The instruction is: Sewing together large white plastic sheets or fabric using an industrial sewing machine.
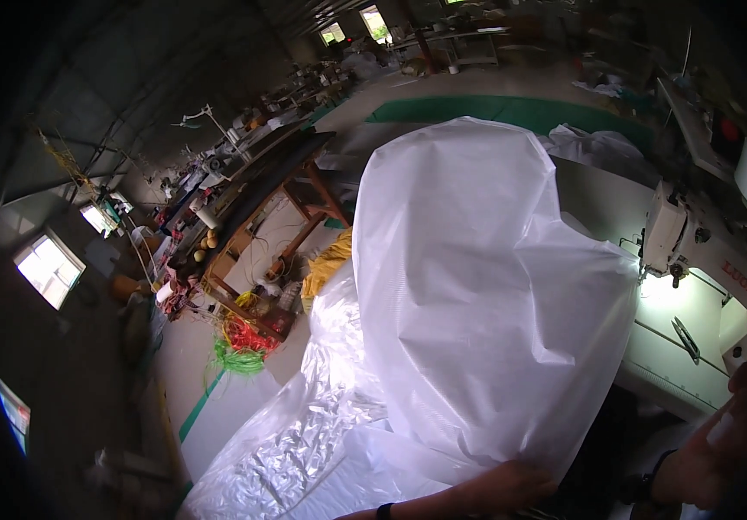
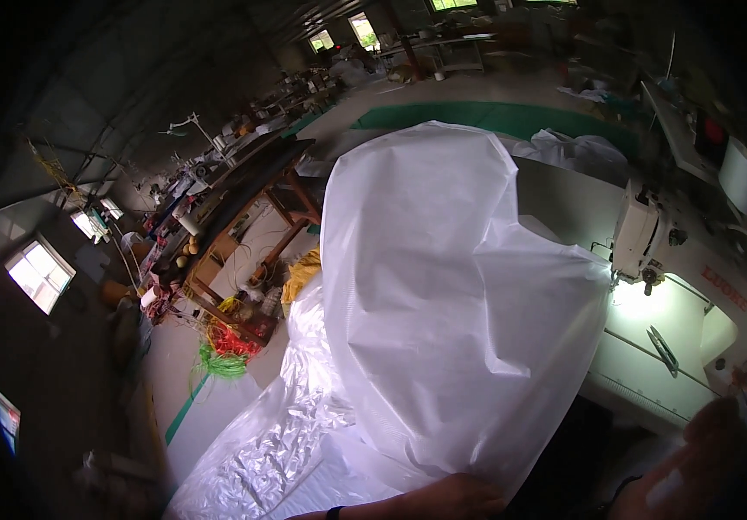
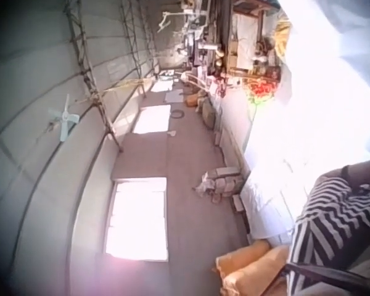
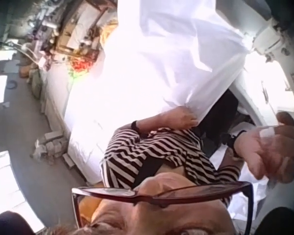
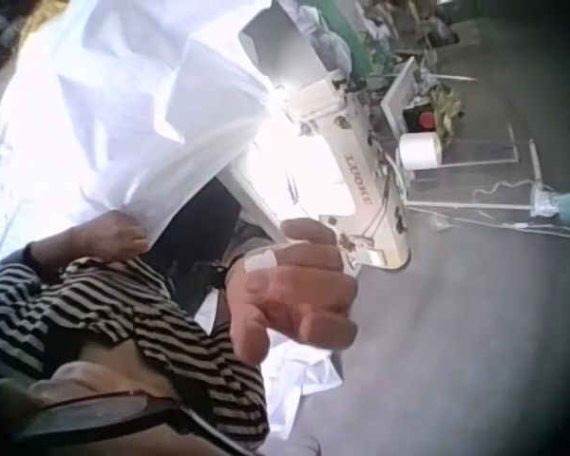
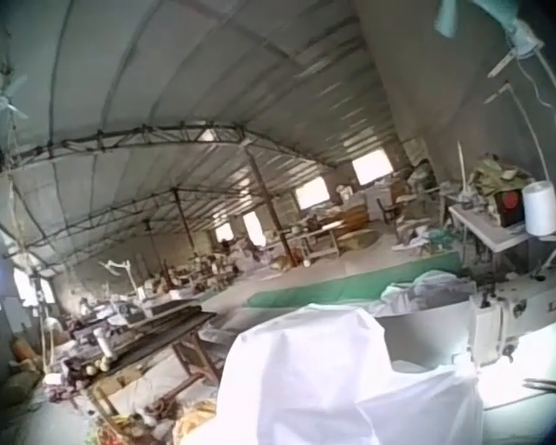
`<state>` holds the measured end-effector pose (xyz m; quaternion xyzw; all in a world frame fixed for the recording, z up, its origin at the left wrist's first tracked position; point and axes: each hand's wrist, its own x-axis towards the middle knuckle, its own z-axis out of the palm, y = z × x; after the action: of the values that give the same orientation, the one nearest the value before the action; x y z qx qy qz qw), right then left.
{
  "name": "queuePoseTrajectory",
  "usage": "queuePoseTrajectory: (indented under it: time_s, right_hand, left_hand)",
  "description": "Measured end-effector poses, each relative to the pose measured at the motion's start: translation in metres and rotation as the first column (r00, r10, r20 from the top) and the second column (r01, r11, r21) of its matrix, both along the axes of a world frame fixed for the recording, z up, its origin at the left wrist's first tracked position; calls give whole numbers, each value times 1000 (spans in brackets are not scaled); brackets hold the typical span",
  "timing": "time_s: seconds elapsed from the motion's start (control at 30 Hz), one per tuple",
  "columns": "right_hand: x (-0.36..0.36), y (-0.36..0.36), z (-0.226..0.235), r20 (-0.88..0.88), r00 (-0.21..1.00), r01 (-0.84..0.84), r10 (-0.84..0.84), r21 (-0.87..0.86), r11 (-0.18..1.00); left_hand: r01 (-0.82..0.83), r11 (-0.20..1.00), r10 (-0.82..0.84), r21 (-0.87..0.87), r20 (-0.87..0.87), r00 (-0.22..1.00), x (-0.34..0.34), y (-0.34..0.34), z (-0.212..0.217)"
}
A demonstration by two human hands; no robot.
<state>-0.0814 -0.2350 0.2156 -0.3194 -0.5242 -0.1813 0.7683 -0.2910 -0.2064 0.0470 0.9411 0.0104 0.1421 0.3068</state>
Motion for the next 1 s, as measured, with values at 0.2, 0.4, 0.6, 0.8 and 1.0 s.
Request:
queuePoseTrajectory:
  time_s: [0.2,0.4,0.6,0.8,1.0]
  right_hand:
    - [20,-44,38,462,725,-286,510,-472,834]
    - [40,-36,10,159,941,-190,300,-486,853]
    - [34,-37,-55,-356,920,-23,-162,-463,886]
    - [-2,-11,-219,-593,798,-584,106,-719,378]
    - [67,53,-168,312,923,313,-226,-949,-30]
  left_hand:
    - [86,984,-81,-154,39,996,-5,-3,-44]
    - [40,996,-45,-79,-62,997,-11,17,-17]
    - [-67,994,53,90,152,987,5,10,3]
    - [30,994,-47,109,158,986,14,9,18]
    - [112,986,-128,127,128,983,29,7,33]
